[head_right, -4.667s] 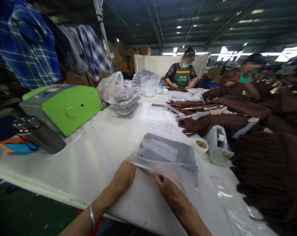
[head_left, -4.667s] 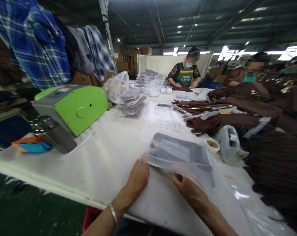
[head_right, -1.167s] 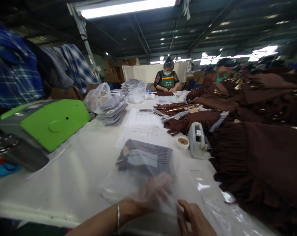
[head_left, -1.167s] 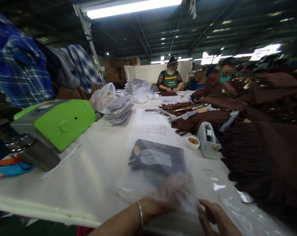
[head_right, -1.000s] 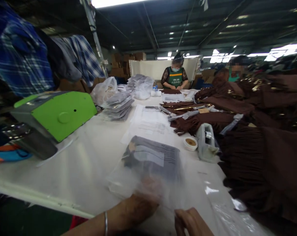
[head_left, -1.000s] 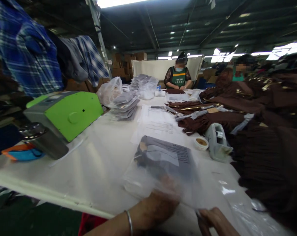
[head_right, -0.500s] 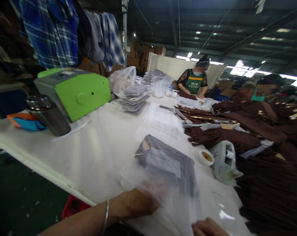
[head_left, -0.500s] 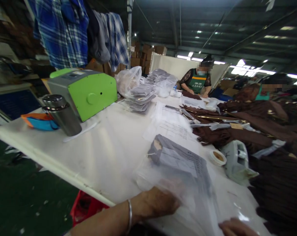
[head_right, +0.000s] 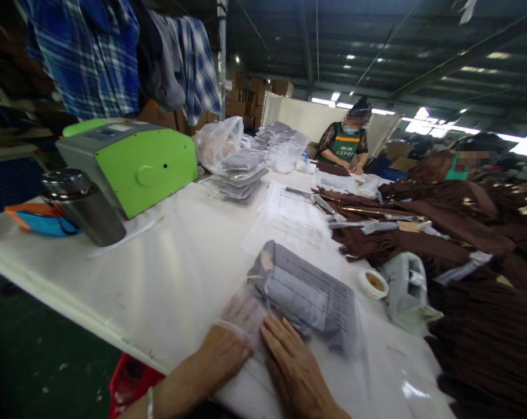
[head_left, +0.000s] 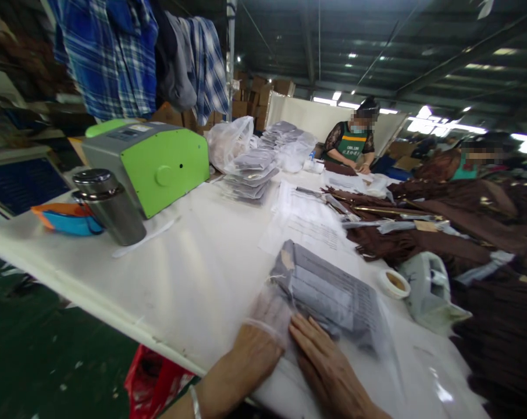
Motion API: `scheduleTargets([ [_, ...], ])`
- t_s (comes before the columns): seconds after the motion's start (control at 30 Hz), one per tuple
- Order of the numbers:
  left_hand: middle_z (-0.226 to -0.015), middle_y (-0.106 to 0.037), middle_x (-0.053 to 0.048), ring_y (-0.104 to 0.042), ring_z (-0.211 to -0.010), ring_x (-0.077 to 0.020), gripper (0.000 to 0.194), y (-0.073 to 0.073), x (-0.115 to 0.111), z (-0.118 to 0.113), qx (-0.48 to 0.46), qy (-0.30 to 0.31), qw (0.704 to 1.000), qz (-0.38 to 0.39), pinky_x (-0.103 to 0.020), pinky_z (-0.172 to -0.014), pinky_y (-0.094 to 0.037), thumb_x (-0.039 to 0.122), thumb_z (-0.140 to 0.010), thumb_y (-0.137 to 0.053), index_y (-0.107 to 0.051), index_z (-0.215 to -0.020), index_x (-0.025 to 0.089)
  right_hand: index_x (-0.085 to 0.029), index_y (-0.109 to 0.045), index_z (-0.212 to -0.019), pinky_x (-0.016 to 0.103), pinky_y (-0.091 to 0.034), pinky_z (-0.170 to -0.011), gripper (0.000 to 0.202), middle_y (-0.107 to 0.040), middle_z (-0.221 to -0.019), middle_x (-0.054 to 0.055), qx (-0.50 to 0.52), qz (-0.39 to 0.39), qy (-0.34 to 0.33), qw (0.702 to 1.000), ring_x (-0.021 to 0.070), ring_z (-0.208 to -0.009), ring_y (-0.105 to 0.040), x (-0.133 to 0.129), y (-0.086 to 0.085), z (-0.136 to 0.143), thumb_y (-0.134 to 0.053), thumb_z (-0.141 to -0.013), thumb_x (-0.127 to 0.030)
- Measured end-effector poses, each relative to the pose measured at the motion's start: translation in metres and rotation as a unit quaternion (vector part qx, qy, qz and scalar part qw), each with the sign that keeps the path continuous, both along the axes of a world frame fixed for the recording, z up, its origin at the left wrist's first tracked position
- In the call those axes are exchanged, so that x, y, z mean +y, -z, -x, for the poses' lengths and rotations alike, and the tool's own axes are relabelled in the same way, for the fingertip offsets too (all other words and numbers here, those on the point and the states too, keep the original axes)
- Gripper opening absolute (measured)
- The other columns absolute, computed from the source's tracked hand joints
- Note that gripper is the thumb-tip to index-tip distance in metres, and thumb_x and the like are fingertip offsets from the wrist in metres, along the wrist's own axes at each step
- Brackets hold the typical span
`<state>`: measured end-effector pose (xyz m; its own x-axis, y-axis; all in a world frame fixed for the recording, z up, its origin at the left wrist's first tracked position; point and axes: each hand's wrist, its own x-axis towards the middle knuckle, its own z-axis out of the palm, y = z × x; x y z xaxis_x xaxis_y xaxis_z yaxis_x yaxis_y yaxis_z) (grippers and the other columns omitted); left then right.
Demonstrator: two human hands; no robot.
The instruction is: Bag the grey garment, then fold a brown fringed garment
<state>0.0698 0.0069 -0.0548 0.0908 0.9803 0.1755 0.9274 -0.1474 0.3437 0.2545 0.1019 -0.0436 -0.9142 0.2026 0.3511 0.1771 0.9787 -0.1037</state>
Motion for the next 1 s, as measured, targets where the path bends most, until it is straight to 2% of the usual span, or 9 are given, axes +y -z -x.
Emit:
scheduleTargets([
  [0.23,-0.099,-0.07,-0.007,-0.063,-0.1,-0.0269,0.038,0.013,-0.02,0.0,0.048,-0.049,0.997,0.044,-0.043,-0.094,-0.046,0.016,-0.091,-0.041,-0.058,-0.123,0.025,-0.019,-0.025,-0.151,0.042,-0.034,-0.113,0.067,-0.033,-0.153,0.009,-0.071,0.029,0.009,0.997,0.0245,-0.139,-0.034,0.001,-0.007,0.001,-0.054,-0.091,-0.026],
  [0.33,-0.115,-0.067,-0.01,-0.061,-0.107,-0.0307,0.048,0.019,-0.032,-0.006,0.064,-0.094,0.994,0.0,-0.046,-0.093,-0.048,0.019,-0.09,-0.043,-0.044,-0.138,0.026,-0.018,-0.021,-0.152,0.041,-0.036,-0.112,0.07,-0.032,-0.153,0.01,-0.055,0.049,0.02,0.997,0.025,-0.139,-0.034,0.001,-0.009,0.0,-0.055,-0.092,-0.032],
  [0.43,-0.138,-0.052,-0.017,-0.055,-0.12,-0.0329,0.065,0.021,-0.056,0.001,0.085,-0.141,0.985,-0.057,-0.045,-0.093,-0.051,0.026,-0.089,-0.045,-0.021,-0.149,0.015,-0.018,-0.021,-0.152,0.042,-0.037,-0.112,0.072,-0.033,-0.153,0.01,-0.049,0.066,0.021,0.996,0.0255,-0.139,-0.035,0.002,-0.007,-0.002,-0.055,-0.092,-0.04],
  [0.5,-0.139,-0.051,-0.018,-0.056,-0.119,-0.0305,0.069,0.015,-0.075,0.014,0.094,-0.136,0.981,-0.102,-0.04,-0.092,-0.053,0.03,-0.09,-0.046,-0.017,-0.15,0.012,-0.02,-0.024,-0.151,0.043,-0.036,-0.113,0.072,-0.033,-0.152,0.01,-0.053,0.088,0.013,0.995,0.0263,-0.139,-0.035,0.003,-0.005,-0.001,-0.056,-0.091,-0.044],
  [0.6,-0.117,-0.067,-0.005,-0.065,-0.101,-0.0221,0.047,-0.014,-0.084,0.034,0.057,-0.132,0.982,-0.121,-0.03,-0.085,-0.055,0.029,-0.095,-0.043,-0.035,-0.141,0.027,-0.022,-0.026,-0.15,0.046,-0.033,-0.114,0.075,-0.033,-0.152,0.01,-0.064,0.118,0.005,0.991,0.028,-0.14,-0.033,0.001,-0.003,0.002,-0.059,-0.088,-0.049],
  [0.7,-0.096,-0.068,-0.002,-0.064,-0.088,-0.0196,0.026,-0.048,-0.051,0.035,0.012,-0.102,0.991,-0.083,-0.031,-0.08,-0.054,0.024,-0.098,-0.035,-0.057,-0.111,0.03,-0.02,-0.029,-0.15,0.048,-0.033,-0.114,0.077,-0.033,-0.152,0.012,-0.068,0.136,0.007,0.988,0.0297,-0.14,-0.032,-0.002,-0.006,0.007,-0.06,-0.086,-0.053],
  [0.77,-0.092,-0.066,-0.003,-0.062,-0.087,-0.0213,0.023,-0.059,-0.012,0.027,0.047,-0.047,0.998,-0.02,-0.035,-0.081,-0.052,0.02,-0.097,-0.037,-0.059,-0.097,0.025,-0.018,-0.033,-0.148,0.046,-0.036,-0.112,0.074,-0.036,-0.15,0.012,-0.056,0.136,0.001,0.989,0.0291,-0.138,-0.036,-0.004,-0.01,0.01,-0.058,-0.087,-0.052],
  [0.9,-0.097,-0.064,-0.005,-0.059,-0.094,-0.0223,0.017,-0.046,0.049,0.017,0.134,0.008,0.988,0.072,-0.034,-0.085,-0.049,0.009,-0.089,-0.043,-0.056,-0.095,0.019,-0.017,-0.053,-0.136,0.035,-0.052,-0.098,0.055,-0.057,-0.136,0.01,-0.007,0.082,0.052,0.995,0.026,-0.121,-0.058,-0.003,-0.018,0.002,-0.06,-0.088,-0.043],
  [1.0,-0.095,-0.064,-0.004,-0.059,-0.091,-0.0199,0.02,-0.032,0.058,0.024,0.14,-0.006,0.987,0.075,-0.031,-0.083,-0.048,0.007,-0.09,-0.039,-0.053,-0.096,0.019,-0.023,-0.067,-0.114,0.03,-0.06,-0.079,0.031,-0.072,-0.113,0.004,0.021,0.017,0.15,0.988,0.0227,-0.096,-0.069,0.005,-0.018,-0.037,-0.062,-0.086,-0.033],
])
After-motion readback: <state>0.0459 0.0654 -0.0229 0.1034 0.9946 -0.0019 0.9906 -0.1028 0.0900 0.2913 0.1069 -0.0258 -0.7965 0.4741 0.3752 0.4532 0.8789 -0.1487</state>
